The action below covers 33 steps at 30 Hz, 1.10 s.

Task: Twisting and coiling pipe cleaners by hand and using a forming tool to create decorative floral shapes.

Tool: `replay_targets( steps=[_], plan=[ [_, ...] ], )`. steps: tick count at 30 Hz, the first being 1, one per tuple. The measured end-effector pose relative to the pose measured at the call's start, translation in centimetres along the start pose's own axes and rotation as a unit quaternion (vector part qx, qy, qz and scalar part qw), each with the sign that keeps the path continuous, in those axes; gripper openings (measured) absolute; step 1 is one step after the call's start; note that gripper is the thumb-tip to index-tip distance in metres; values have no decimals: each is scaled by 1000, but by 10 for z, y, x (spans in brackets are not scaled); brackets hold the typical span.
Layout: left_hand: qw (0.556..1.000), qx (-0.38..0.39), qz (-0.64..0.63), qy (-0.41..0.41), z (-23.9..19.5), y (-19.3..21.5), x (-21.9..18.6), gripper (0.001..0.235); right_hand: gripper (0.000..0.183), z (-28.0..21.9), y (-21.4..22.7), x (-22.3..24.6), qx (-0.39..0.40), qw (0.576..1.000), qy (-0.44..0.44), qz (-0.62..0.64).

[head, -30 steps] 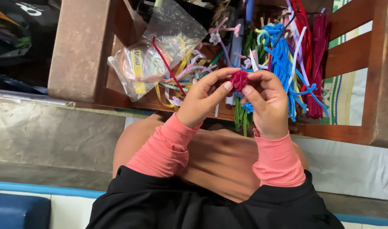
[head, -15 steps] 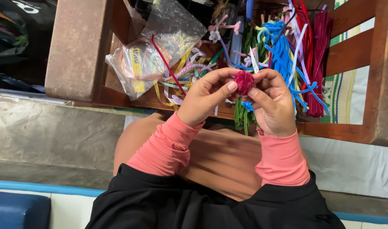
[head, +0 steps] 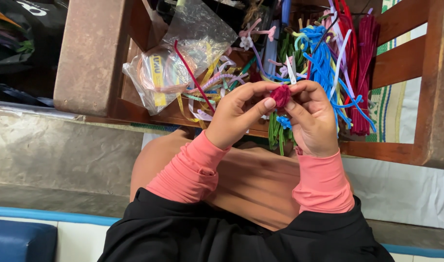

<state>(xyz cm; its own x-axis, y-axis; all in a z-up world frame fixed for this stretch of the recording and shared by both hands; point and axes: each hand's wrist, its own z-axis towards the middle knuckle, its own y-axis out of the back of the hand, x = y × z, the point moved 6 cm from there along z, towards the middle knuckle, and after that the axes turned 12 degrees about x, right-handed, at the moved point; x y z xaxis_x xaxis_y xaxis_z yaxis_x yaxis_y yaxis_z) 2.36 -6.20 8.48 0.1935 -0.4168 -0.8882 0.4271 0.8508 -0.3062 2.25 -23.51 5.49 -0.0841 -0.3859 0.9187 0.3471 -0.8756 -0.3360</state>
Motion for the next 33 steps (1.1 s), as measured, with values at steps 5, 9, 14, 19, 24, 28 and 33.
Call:
replay_targets(
  steps=[5,9,14,19,24,28,33],
  plan=[
    [994,-12,109,-17,-1,5,-10,25,27,1,-4,5,1,997,29,-69],
    [988,-35,147,-24,1,1,-9,26,28,0,-13,16,-11,988,43,-151],
    [985,-46,168,-3,0,5,-4,22,25,6,-32,35,11,966,85,-245],
    [990,-57,122,28,-1,10,7,20,32,9,-48,47,23,934,129,-331],
    [989,-48,130,48,-1,15,14,15,35,7,-58,54,6,889,167,-427],
    [988,-42,136,54,-1,16,11,13,36,5,-54,48,-3,880,179,-439],
    [986,-38,151,59,2,16,12,12,36,5,-45,42,-2,885,183,-428]
  ],
)
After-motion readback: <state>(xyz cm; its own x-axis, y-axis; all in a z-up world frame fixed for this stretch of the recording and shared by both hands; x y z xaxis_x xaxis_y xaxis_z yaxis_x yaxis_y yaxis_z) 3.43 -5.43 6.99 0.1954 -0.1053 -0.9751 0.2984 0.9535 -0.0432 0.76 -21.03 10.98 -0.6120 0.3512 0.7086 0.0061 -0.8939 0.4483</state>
